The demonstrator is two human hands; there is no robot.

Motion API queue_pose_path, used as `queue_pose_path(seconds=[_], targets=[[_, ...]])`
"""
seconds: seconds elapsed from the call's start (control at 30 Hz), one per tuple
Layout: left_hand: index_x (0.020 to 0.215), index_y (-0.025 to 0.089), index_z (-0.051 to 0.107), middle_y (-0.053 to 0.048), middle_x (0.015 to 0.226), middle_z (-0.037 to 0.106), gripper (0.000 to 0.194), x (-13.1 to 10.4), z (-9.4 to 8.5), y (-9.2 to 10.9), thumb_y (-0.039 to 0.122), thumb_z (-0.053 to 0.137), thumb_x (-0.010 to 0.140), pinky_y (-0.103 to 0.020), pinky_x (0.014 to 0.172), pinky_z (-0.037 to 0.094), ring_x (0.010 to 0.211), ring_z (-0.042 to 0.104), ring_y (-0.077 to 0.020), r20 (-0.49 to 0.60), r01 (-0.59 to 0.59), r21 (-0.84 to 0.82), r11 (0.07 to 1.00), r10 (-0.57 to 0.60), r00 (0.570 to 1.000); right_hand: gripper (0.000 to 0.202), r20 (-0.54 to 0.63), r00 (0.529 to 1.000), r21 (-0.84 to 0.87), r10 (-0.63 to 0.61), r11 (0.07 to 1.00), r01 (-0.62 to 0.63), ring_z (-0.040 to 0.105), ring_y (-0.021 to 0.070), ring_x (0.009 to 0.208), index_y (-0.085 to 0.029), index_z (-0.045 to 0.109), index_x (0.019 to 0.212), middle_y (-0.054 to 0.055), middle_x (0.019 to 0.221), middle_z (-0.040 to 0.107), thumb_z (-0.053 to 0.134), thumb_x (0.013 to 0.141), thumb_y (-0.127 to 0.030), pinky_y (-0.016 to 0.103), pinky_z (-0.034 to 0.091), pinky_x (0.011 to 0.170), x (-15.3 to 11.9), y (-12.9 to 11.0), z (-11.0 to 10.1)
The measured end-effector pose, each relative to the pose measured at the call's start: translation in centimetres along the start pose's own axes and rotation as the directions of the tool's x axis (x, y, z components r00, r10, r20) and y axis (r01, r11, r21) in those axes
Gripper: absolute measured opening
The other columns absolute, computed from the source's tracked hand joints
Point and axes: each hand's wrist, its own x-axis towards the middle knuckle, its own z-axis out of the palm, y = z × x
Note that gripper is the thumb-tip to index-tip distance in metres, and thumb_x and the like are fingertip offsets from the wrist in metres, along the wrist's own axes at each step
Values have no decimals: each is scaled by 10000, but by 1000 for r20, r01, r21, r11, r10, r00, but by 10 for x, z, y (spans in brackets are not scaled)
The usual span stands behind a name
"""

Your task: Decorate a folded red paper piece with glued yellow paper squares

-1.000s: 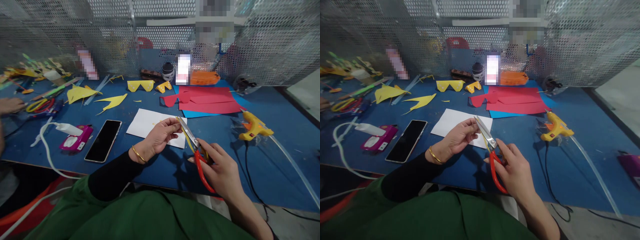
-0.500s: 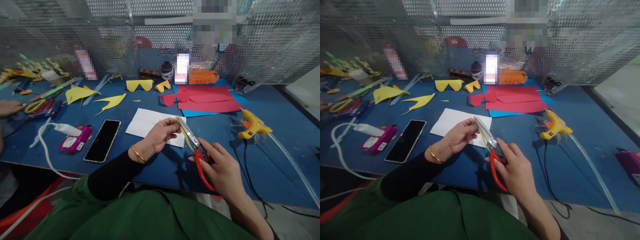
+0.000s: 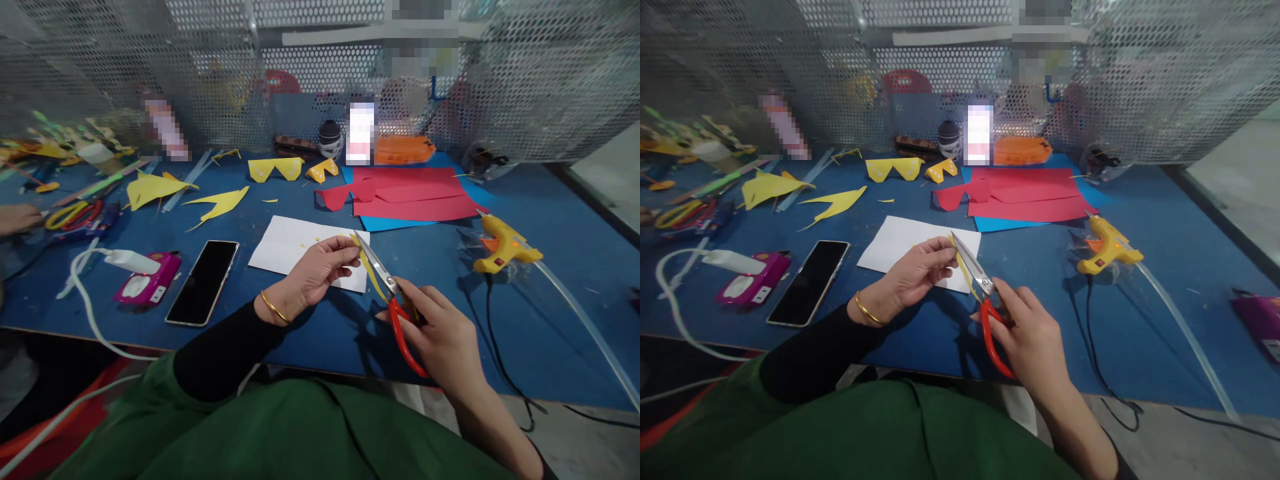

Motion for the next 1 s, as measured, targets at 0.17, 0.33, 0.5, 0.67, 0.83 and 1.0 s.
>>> queue_pose_path(seconds=[0.17,0.33,0.5,0.67,0.83,1.0], targets=[[809,154,696,-4,779,689,223,-3,1,1,253,857,691,-230,632,449,718,664,-113,-4,12,24,1000,-12,1000,426,-105,983,114,148,984,-135,584,148,629,-214,729,1192,8,777,636,679,873,-492,274,509,582,-3,6,-2],[797,162,647,-70,882,771,175,-7,5,4,248,792,750,-283,716,500,782,717,-159,8,-21,69,997,20,1000,452,-93,937,381,336,882,-278,658,187,692,-235,724,1158,19,838,716,751,784,-485,338,569,640,-5,21,-6],[839,176,674,-46,778,756,154,-10,6,6,233,781,745,-300,698,507,708,716,-169,19,-43,123,991,41,999,514,52,973,418,226,880,-227,700,203,797,-240,702,1201,55,975,744,765,760,-497,336,596,702,-6,27,-15],[859,170,778,-34,741,713,110,-12,6,4,219,738,768,-294,687,502,654,669,-139,28,-58,223,973,53,998,468,178,975,249,135,952,-177,632,170,713,-260,706,1226,28,894,679,736,812,-476,285,553,624,-8,27,-31],[769,161,780,-19,646,663,72,-14,13,5,232,780,759,-283,650,487,576,586,-111,16,-67,253,965,65,998,485,188,976,179,108,973,-143,604,164,687,-249,708,1226,19,838,635,725,828,-524,274,521,600,-12,23,-35],[695,166,747,-14,616,656,104,-14,16,3,160,714,794,-281,649,483,569,569,-106,24,-77,267,961,73,997,521,186,977,162,108,977,-139,628,171,704,-238,710,1229,26,835,640,730,821,-561,278,519,606,-13,17,-32]])
